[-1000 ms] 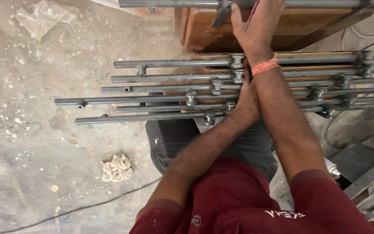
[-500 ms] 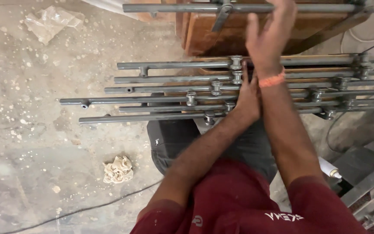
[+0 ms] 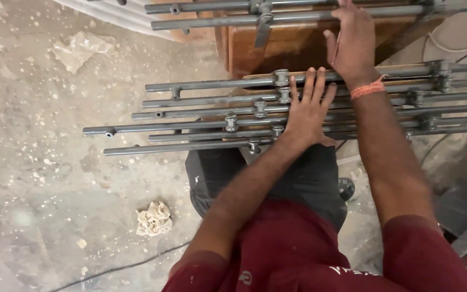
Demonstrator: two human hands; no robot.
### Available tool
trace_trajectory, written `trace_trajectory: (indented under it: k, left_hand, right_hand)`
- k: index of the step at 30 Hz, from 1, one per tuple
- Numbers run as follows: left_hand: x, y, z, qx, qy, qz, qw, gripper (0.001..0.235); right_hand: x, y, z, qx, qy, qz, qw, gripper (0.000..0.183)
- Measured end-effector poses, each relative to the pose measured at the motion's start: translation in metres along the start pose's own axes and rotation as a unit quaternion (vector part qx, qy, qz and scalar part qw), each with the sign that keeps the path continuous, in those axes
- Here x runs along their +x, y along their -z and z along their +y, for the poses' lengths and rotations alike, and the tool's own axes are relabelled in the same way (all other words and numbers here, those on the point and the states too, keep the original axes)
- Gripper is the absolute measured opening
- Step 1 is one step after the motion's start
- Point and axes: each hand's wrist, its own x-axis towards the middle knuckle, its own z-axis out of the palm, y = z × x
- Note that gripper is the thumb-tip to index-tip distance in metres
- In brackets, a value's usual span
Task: The person sits on the floor with a metal pipe assembly across their lap and paints the pipes and joints using a paintbrush, steadying the frame with the other hand. They briefly pick up a spray can from the floor and set it back down, then resume brushing the pipes.
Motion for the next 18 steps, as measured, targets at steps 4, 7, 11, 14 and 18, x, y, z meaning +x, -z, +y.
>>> trace_trajectory:
  k: [4,7,11,14,18]
  left_hand:
    - [0.0007,-0.0002,0.0005,-0.005,-0.004,0.001,1.0,0.144]
    - [0.0017,-0.0038,0.0012,-0.003,-0.005,-0.001,1.0,0.144]
    - [0.0025,-0.0029,0.0025,-0.016,-0.011,0.017,1.0,0.143]
    - [0.0036,0.0004,0.0041,0.002,-0.002,0.004,1.0,0.144]
    - [0.0031,0.0001,0.0047,0.013,0.004,0.003,1.0,0.146]
  right_hand:
    - [-0.0033,-0.0065,0.0071,0.012,0.008,-0.007,1.0,0.037]
    - [0.001,0.0005,0.0014,0.019,0.006,0.015,1.0,0.039]
    - [0.004,0.0011,0.0014,0.035,-0.014,0.023,0.999,0.036]
    - [0.0057,-0.0002,0.0039,0.025,-0.044,0.008,0.999,0.035]
    - [0.0052,-0.0034,0.004,0.026,-0.012,0.01,1.0,0.037]
